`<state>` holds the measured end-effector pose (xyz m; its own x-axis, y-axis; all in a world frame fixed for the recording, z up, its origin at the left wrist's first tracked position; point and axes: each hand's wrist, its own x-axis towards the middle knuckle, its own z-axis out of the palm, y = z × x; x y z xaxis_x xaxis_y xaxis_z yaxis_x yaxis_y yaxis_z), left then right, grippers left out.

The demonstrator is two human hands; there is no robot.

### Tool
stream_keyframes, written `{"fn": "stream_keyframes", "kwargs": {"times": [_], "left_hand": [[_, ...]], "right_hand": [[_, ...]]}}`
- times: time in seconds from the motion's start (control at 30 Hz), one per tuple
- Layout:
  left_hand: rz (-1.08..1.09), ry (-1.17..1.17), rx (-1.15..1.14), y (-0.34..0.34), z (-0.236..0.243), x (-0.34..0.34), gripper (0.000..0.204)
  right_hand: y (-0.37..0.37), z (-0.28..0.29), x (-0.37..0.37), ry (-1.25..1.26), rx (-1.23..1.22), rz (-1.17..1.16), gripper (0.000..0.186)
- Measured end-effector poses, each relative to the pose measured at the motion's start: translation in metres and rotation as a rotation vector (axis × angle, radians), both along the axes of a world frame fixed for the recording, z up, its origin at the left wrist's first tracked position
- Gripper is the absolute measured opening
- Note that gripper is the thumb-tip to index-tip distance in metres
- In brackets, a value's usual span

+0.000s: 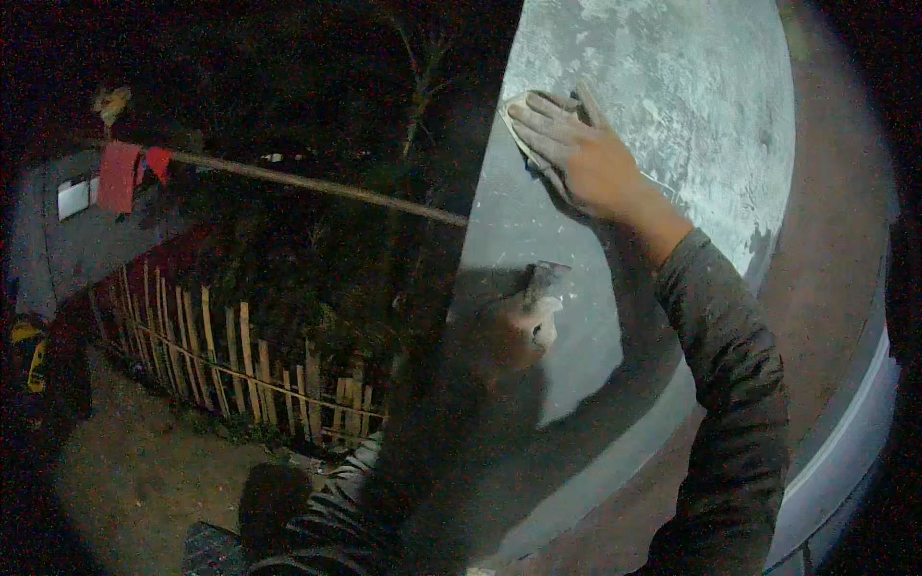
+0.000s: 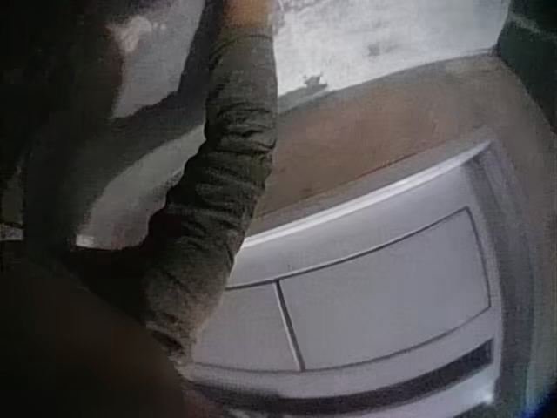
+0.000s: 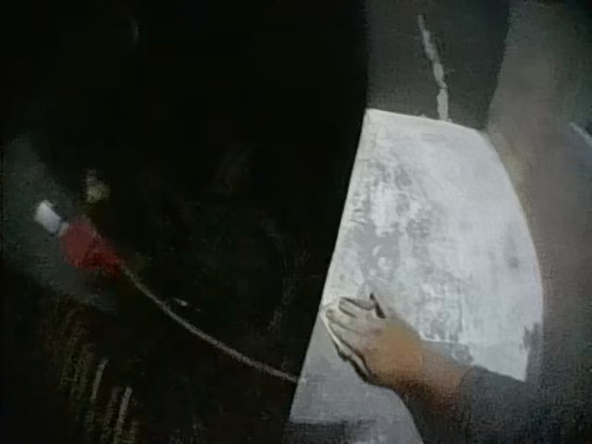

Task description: The person applies white plaster to a curved wall using a trowel, spreading and smoothing the material in vertical strokes. The person repeatedly scoops plaster from a container and applies it to the wall surface.

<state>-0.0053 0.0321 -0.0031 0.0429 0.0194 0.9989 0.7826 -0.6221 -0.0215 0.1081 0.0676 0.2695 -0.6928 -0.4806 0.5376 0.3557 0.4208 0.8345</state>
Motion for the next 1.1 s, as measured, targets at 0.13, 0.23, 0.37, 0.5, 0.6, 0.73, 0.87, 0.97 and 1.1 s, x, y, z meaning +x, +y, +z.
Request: {"fn": "stream_keyframes", "kwargs": {"times": [0.13,0.23,0.37,0.5,0.6,0.73,0.87,0.97,1.1], "left_hand": [[0.077,0.024,-0.094,-0.003,-0.001,-0.005,0.027],[0.086,0.007,-0.140,-0.003,-0.001,-0.004,0.026],[0.063,0.003,-0.160,-0.004,0.002,0.000,0.025],[0.076,0.011,-0.183,-0.014,0.005,0.003,0.022],[-0.108,-0.169,-0.377,-0.022,0.007,0.007,0.022],[0.127,-0.120,-0.330,-0.026,0.010,0.013,0.025],[0.297,-0.069,-0.292,-0.026,0.013,0.014,0.029],[0.286,-0.038,-0.271,-0.030,0.016,0.017,0.028],[0.316,0.003,-0.236,-0.041,0.023,0.024,0.027]], "right_hand": [[0.004,0.025,0.052,0.497,-0.040,-0.052,0.052],[0.004,0.004,0.057,0.687,-0.316,-0.165,0.053],[0.026,-0.067,0.072,0.288,-0.233,-0.105,0.051],[0.038,-0.037,0.140,0.641,-0.173,-0.153,0.049],[0.026,-0.034,0.139,0.924,-0.351,-0.185,0.055],[0.010,-0.081,0.122,0.365,-0.392,-0.252,0.058],[0.021,-0.045,0.168,0.637,-0.320,-0.214,0.050],[0.037,-0.030,0.170,0.957,-0.413,-0.238,0.054],[0.051,-0.126,0.117,0.445,-0.262,-0.215,0.058]]}}
